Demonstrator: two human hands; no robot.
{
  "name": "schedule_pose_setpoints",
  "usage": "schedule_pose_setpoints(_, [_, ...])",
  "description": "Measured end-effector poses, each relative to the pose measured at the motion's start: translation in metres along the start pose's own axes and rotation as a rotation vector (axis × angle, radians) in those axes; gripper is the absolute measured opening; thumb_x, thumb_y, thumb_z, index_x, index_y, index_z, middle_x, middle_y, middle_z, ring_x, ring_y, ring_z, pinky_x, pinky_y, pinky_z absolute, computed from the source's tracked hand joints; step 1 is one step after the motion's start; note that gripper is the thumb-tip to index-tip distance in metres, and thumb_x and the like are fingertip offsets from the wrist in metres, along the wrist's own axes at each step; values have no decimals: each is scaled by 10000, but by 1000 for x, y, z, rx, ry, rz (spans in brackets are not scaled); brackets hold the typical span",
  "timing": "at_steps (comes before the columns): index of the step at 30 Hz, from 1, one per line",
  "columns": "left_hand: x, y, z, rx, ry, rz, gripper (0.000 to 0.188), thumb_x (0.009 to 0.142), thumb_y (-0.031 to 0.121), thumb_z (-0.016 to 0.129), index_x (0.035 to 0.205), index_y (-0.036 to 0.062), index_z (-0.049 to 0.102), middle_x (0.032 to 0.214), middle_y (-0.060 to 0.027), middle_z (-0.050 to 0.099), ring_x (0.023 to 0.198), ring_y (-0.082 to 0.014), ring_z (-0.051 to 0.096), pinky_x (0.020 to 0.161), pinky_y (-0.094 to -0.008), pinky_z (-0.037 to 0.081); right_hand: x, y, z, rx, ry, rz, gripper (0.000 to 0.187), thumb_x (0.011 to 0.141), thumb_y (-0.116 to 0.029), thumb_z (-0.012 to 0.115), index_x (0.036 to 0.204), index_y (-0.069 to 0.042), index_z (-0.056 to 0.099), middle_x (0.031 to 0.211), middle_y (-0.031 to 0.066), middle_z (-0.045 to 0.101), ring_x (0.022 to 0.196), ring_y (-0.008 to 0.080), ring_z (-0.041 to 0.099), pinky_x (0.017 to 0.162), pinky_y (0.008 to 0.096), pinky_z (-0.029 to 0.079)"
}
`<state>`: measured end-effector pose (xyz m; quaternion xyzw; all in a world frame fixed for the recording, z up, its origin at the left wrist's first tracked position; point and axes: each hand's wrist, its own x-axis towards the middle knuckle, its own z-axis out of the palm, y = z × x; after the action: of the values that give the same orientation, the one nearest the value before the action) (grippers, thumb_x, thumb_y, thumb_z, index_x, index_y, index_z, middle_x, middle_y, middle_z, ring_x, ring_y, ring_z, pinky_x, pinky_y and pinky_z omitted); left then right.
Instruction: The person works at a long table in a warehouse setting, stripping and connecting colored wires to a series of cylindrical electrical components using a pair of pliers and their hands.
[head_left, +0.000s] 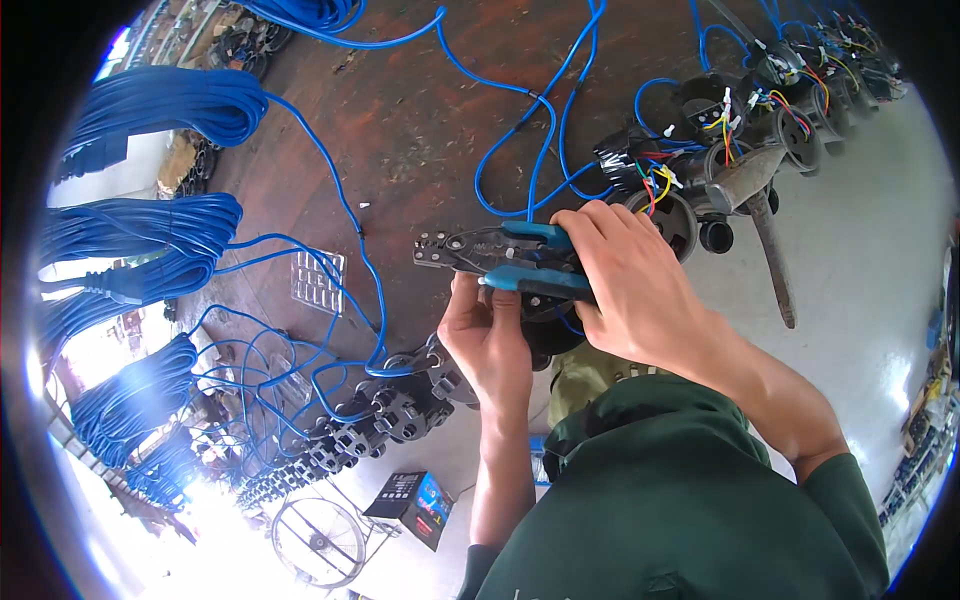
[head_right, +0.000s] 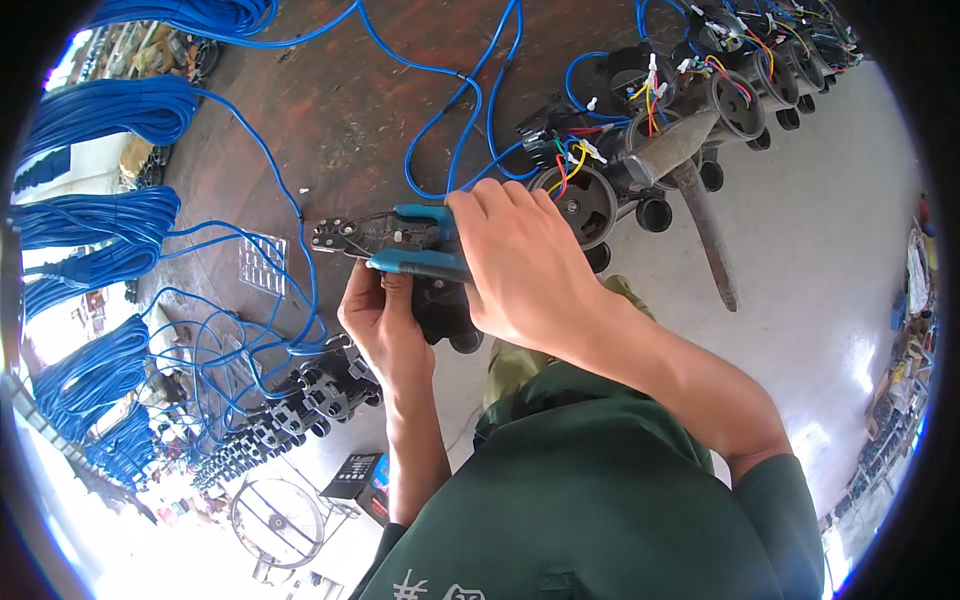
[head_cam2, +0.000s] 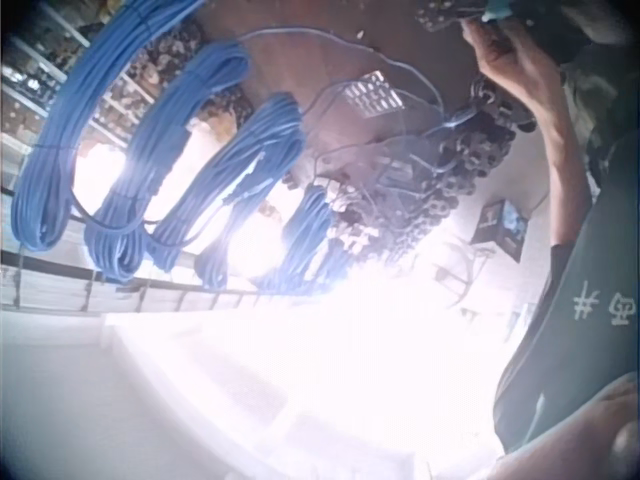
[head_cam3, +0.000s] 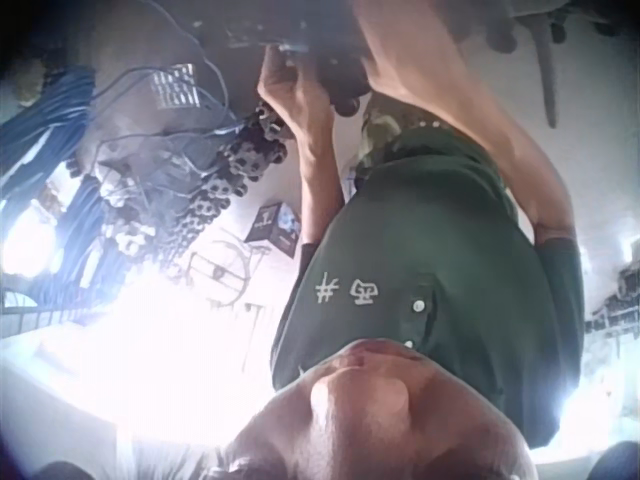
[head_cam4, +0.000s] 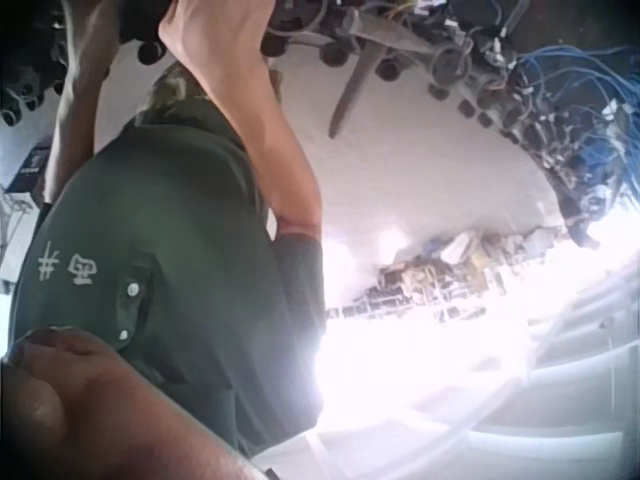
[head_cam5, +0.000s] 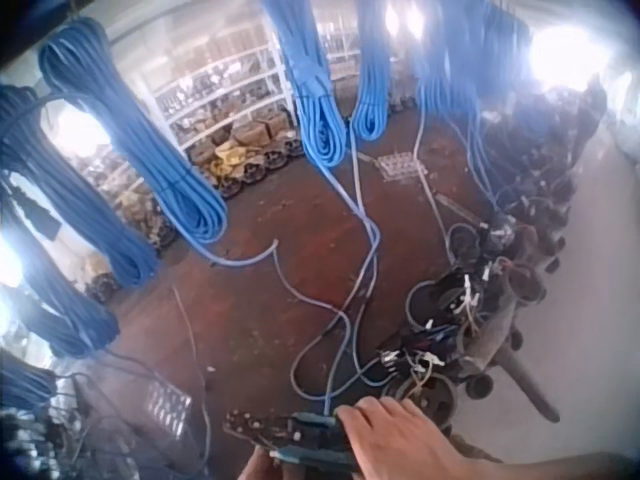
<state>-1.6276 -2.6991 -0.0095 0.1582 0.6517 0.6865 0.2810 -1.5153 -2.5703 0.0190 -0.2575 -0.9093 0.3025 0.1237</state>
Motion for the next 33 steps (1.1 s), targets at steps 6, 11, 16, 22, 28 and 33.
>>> schedule_pose_setpoints(6, [7,4,2,491,-29,194,218,981,-45,561,1180,-32,649,1050,-119,637,845,-169,637,709,-274,500,2,2,-6,-85,-5,-60,403,666,-31,793,1014,-14,590,954,128,609,935,310,634,835,404,509])
schedule_pose_setpoints(11, [4,4,4,516,6,180,250,979,-87,523,1197,-42,635,1001,-61,717,890,-100,636,803,-242,508,5,4,-10,-127,-35,-110,375,665,-45,804,974,-21,593,929,116,615,900,288,652,806,392,524])
schedule_pose_setpoints(16, [6,2,8,511,18,212,151,985,17,612,1114,-37,667,1030,-137,607,787,-231,626,657,-316,479,7,9,-10,-150,-53,-108,277,715,-64,784,923,-25,606,868,103,619,834,272,669,750,381,541])
schedule_pose_setpoints(22, [-1,12,11,515,60,146,166,995,51,621,1128,-31,678,1030,-129,615,803,-217,621,676,-316,480,9,7,-8,-169,-27,-139,171,784,-70,735,897,-29,614,823,97,620,792,268,675,717,381,548])
schedule_pose_setpoints(28, [0,2,6,385,66,183,163,997,68,646,1125,-24,687,1022,-113,615,816,-206,612,706,-294,477,12,6,-13,-146,-51,-173,187,771,-65,740,904,-27,614,843,106,639,816,276,690,742,393,559])
schedule_pose_setpoints(33, [-3,4,7,365,71,160,158,990,64,661,1120,-21,689,1015,-103,607,815,-191,608,700,-290,470,12,11,-12,-145,-33,-176,171,769,-85,734,893,-38,626,815,103,657,785,286,705,691,411,566])
